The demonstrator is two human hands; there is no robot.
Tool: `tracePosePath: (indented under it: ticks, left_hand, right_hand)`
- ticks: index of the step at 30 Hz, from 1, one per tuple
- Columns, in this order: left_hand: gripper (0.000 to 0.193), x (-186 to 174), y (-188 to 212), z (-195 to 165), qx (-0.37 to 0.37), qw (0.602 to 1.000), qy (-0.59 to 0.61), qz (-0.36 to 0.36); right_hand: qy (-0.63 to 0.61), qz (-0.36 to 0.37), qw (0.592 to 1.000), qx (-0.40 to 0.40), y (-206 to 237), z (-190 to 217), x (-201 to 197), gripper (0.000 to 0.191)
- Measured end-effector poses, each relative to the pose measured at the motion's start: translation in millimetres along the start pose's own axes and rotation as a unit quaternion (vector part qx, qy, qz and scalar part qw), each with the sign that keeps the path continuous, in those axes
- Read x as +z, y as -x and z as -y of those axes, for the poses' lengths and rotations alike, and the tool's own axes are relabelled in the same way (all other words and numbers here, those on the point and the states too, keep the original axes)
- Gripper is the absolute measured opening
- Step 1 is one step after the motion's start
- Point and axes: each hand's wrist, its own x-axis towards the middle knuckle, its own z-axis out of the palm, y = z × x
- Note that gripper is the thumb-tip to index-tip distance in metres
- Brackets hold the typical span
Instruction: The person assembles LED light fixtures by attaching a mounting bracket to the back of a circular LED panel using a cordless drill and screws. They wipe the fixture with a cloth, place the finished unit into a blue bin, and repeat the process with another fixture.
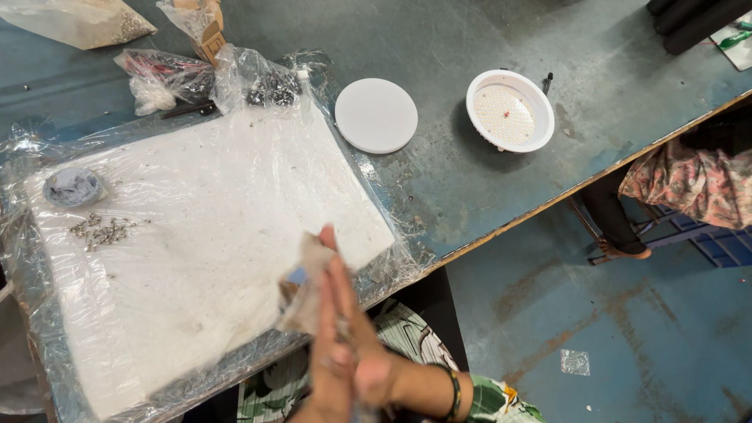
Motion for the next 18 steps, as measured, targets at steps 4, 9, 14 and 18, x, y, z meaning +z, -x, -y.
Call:
tracePosePath:
  ticks: [4,9,14,18]
  left_hand:
    - [0.076,17,20,-21,0.194,0.981,-0.010,0.018]
    - [0.084,-17,14,-30,0.217,0.973,0.069,-0.034]
    - [0.070,-56,-4,-22,0.188,0.967,0.040,-0.166]
    - [0.048,-104,-41,-38,0.309,0.935,0.004,-0.171]
  right_hand:
    - [0.076,-0.067,0.995,0.012,-18,-2,-3,0.101]
    - [0.042,-0.023,0.999,0.005,28,-24,19,0.080]
    - [0.002,0.091,0.995,0.036,85,-59,20,0.066]
    - [0.056,0.183,0.980,0.051,99,-69,9,0.066]
